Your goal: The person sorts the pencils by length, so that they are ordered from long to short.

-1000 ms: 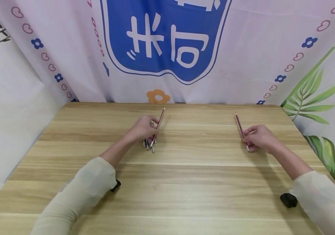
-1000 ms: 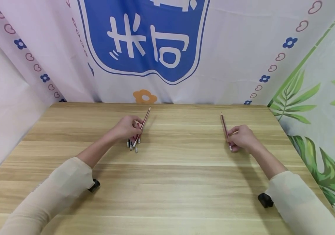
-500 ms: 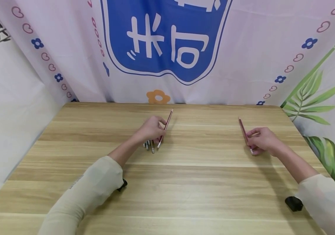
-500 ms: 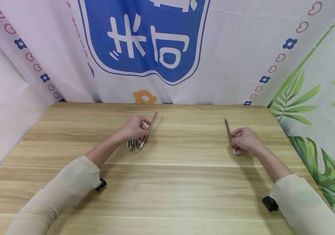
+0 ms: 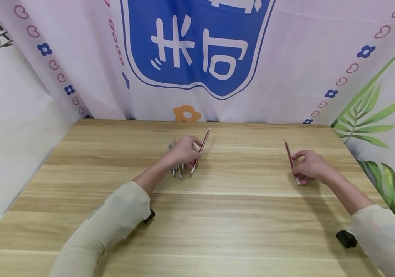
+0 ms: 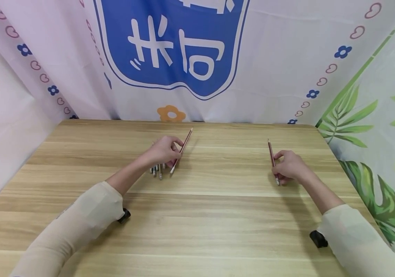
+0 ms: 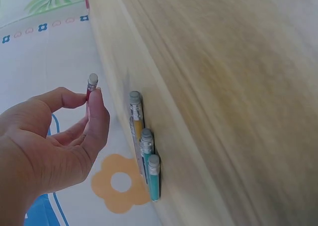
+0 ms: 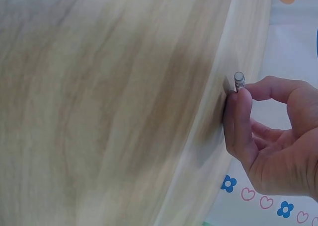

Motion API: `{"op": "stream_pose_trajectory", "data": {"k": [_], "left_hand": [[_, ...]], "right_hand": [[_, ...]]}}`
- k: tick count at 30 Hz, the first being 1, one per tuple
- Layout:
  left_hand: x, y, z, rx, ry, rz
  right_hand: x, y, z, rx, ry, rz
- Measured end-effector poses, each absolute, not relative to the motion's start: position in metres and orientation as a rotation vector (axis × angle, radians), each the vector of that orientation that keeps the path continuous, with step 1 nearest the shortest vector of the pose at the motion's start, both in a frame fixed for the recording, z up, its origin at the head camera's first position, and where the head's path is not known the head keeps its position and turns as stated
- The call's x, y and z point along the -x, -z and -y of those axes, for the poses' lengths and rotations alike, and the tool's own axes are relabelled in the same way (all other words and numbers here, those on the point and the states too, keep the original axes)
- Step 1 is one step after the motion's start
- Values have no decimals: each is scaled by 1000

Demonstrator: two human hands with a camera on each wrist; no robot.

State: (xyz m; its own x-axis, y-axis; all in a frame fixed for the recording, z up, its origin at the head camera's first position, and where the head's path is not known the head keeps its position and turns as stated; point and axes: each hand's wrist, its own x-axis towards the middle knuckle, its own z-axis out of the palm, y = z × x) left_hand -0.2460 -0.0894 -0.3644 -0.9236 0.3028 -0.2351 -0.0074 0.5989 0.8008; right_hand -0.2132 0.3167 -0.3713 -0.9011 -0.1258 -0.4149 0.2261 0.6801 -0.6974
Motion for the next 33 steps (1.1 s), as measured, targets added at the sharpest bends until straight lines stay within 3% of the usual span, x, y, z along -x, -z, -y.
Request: {"op": "stream_pose_trajectory", "data": {"k": [20, 33], "left_hand": [[246, 363, 72, -272, -1243, -2452], [246, 362, 50, -320, -1262, -2422]], "right_hand": [[222, 372, -320, 102, 887, -2735], [231, 379, -324, 82, 1112, -2669]]}}
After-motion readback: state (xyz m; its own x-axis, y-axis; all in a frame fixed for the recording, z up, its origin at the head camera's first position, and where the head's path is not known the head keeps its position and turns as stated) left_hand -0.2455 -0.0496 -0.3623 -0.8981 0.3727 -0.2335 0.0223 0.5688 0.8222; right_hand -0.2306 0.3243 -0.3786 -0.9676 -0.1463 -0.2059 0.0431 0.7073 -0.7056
